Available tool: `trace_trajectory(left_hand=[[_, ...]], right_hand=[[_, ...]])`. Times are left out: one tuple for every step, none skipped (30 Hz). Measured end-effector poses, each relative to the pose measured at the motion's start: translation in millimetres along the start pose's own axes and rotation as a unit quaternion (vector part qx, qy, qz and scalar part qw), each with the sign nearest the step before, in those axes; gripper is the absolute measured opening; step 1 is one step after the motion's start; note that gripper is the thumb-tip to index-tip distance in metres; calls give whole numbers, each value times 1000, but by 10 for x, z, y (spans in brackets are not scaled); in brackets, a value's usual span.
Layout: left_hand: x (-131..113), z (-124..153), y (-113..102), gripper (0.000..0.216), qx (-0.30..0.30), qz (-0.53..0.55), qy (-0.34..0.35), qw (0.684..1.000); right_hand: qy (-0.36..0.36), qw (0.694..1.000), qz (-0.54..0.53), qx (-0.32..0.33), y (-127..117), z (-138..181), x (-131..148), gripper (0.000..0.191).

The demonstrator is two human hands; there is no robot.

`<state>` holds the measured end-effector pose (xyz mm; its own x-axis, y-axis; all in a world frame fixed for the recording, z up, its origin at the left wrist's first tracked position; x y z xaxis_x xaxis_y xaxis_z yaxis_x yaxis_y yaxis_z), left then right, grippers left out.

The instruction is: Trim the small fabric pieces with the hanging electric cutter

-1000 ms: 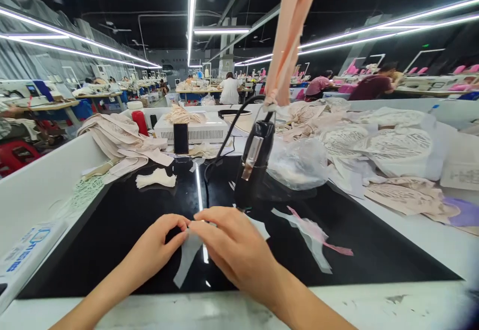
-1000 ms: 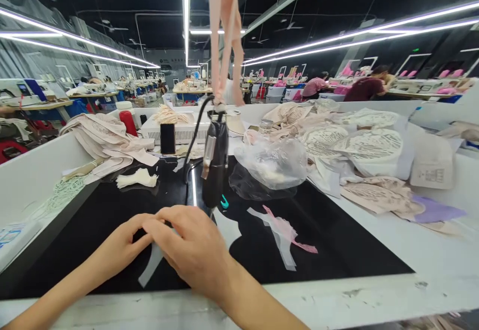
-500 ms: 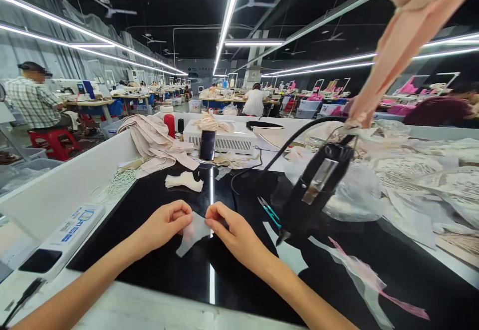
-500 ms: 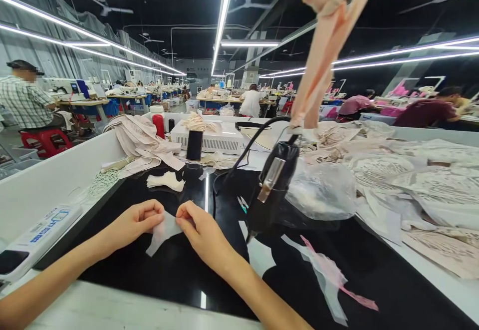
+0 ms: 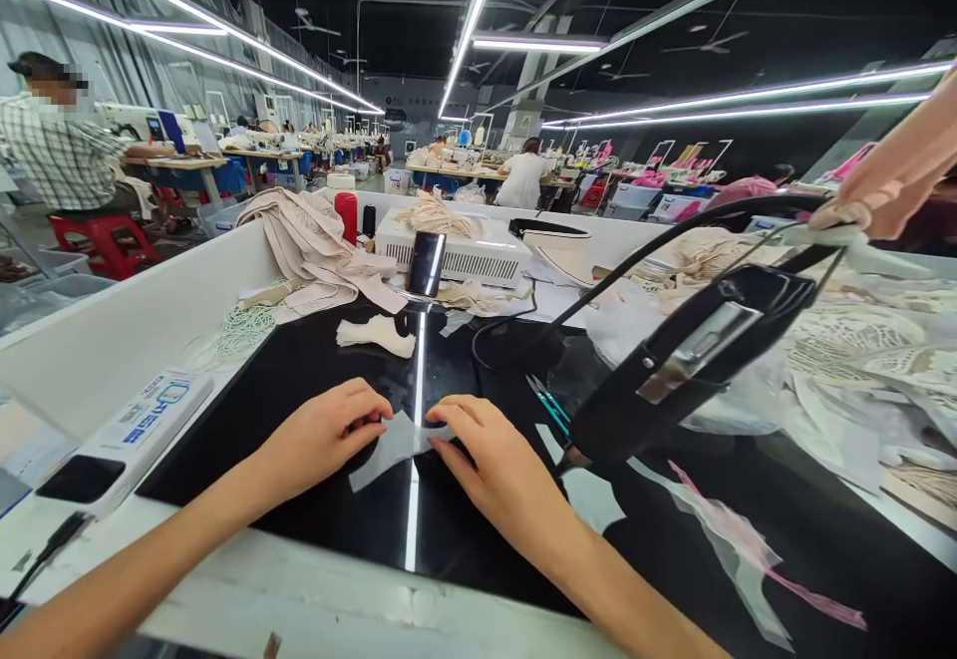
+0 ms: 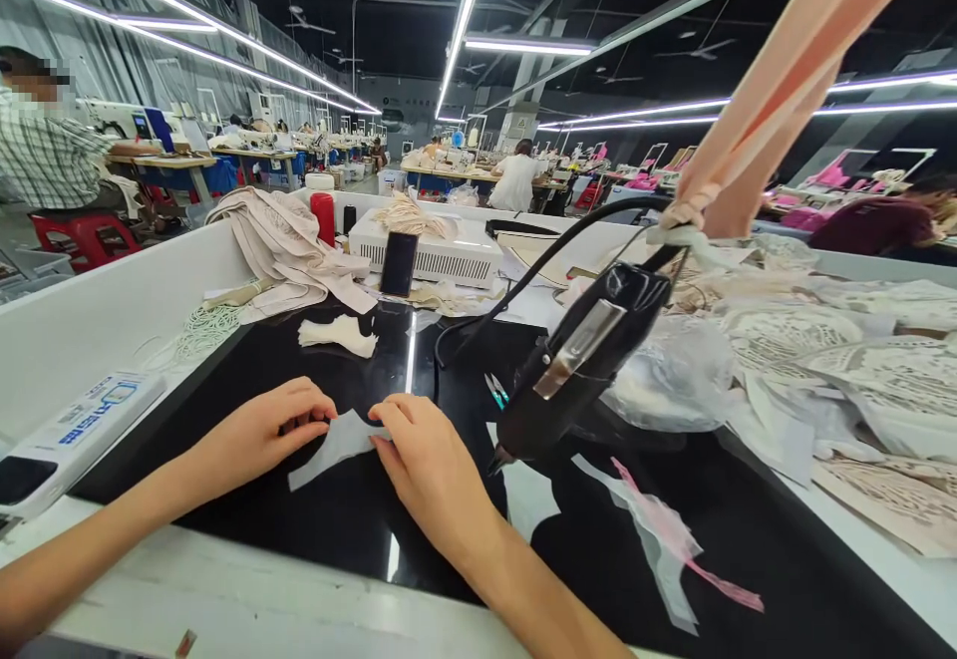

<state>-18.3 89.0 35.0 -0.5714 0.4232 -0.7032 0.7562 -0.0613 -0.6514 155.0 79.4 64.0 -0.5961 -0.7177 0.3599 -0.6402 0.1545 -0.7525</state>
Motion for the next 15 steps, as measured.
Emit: trace_trajectory(left_hand=[[-45,4,13,16,15,-8,30,999],[-81,6,32,18,32,-13,58,998],[-104,7,54,20,47,-17,82,995],[-116,7,77,20,61,-20,102,993],[-119,6,100,20,73,-23,118,990],[-116,5,121,20,83,-25,129,988],[-111,5,139,21,92,-28,139,986],[-106,6,154,22,100,-34,147,983],[-100,9,166,23,107,-43,153,982],[-95,12,175,24,112,-53,157,980],[-91,15,182,26,117,-64,160,978],[-87,18,188,27,122,-73,160,977],[-83,20,192,27,127,-80,159,976],[-81,20,193,28,130,-82,156,976],[-81,19,194,28,133,-83,154,976]], right_hand=[[-46,998,21,-44,-124,41,82,23],[-90,991,39,-90,-270,98,163,24],[-133,979,59,-142,-435,168,241,25],[-169,963,86,-193,-604,245,304,27],[-195,945,117,-236,-761,315,350,27],[-204,927,146,-279,-912,371,370,28],[-190,912,163,-324,-1060,407,353,33],[-175,903,161,-358,-1180,422,324,40],[-154,874,138,-440,-1335,475,279,46],[-87,867,93,-482,-1434,470,152,55],[-39,868,31,-495,-1472,438,27,63],[7,872,-33,-487,-1464,383,-107,69],[48,882,-92,-459,-1413,309,-232,72],[76,890,-143,-427,-1346,239,-334,73],[100,892,-185,-400,-1276,181,-424,71]])
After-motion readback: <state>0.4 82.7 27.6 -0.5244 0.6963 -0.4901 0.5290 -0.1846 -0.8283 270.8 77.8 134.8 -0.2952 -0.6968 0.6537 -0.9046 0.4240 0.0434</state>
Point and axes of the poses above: each hand's wrist, its own z-axis away from the middle knuckle, its own y-axis out of the palm, x = y × z, the point moved 7 cm from there along -z, towards the middle knuckle, and after that the axes turned 5 degrees about -x, right-handed, at the moved point
